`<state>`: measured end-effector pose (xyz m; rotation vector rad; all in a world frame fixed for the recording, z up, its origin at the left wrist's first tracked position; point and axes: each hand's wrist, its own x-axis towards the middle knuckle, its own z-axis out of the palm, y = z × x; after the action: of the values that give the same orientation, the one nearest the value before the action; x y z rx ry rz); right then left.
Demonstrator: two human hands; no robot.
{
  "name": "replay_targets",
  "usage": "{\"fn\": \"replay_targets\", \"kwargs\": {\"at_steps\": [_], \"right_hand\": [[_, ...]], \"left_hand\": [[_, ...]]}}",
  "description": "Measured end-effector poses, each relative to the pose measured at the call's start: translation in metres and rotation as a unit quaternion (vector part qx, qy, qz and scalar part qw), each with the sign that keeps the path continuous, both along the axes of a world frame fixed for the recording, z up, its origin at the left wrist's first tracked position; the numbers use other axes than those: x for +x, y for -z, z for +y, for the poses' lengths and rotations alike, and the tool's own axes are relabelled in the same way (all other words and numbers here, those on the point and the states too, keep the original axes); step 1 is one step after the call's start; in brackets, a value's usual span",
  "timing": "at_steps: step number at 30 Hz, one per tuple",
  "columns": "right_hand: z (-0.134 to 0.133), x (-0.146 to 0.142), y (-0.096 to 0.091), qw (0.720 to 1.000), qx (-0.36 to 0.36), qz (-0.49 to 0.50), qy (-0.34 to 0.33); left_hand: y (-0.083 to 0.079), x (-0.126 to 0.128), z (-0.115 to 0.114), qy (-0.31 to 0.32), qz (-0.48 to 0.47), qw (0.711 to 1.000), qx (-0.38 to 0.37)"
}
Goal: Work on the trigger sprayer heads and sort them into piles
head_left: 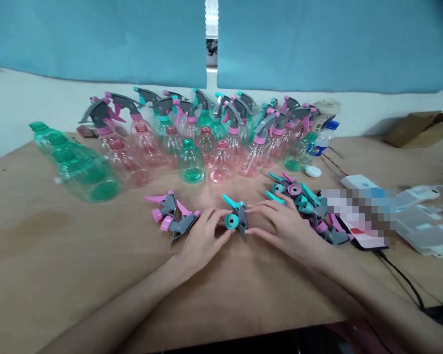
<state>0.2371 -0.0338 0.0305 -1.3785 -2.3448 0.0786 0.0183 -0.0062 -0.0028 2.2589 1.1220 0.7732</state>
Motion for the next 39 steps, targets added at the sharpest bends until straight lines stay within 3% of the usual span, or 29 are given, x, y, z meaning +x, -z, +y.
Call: {"fn": "replay_targets", "kwargs": {"at_steps": [3, 6, 11, 15, 19, 26, 39], "right_hand": [[0.006, -0.018, -0.002, 0.994, -0.069, 0.075, -0.034], [0.017, -0.027, 0.009, 0.981, -0.102, 0.154, -0.062], [0.028, -0.032, 0.033, 0.979, -0.063, 0.179, -0.072], [0.026, -0.034, 0.041, 0.982, -0.049, 0.167, -0.072], [0.021, -0.034, 0.041, 0.977, -0.058, 0.203, -0.043], [0.012, -0.038, 0.042, 0.939, -0.074, 0.331, 0.050], [0.009, -0.039, 0.048, 0.966, 0.000, 0.241, 0.089]], "left_hand": [[0.002, 0.000, 0.000, -0.017, -0.043, 0.999, 0.003], [0.002, 0.001, 0.001, -0.030, -0.089, 0.996, 0.008], [0.002, 0.001, 0.000, -0.058, -0.111, 0.992, 0.004], [-0.001, 0.001, -0.001, -0.066, -0.119, 0.991, 0.000], [-0.003, 0.002, -0.001, -0.060, -0.101, 0.993, 0.006], [-0.004, 0.000, -0.003, -0.018, -0.070, 0.996, 0.043], [0.003, 0.000, -0.002, 0.013, 0.001, 0.998, 0.053]]}}
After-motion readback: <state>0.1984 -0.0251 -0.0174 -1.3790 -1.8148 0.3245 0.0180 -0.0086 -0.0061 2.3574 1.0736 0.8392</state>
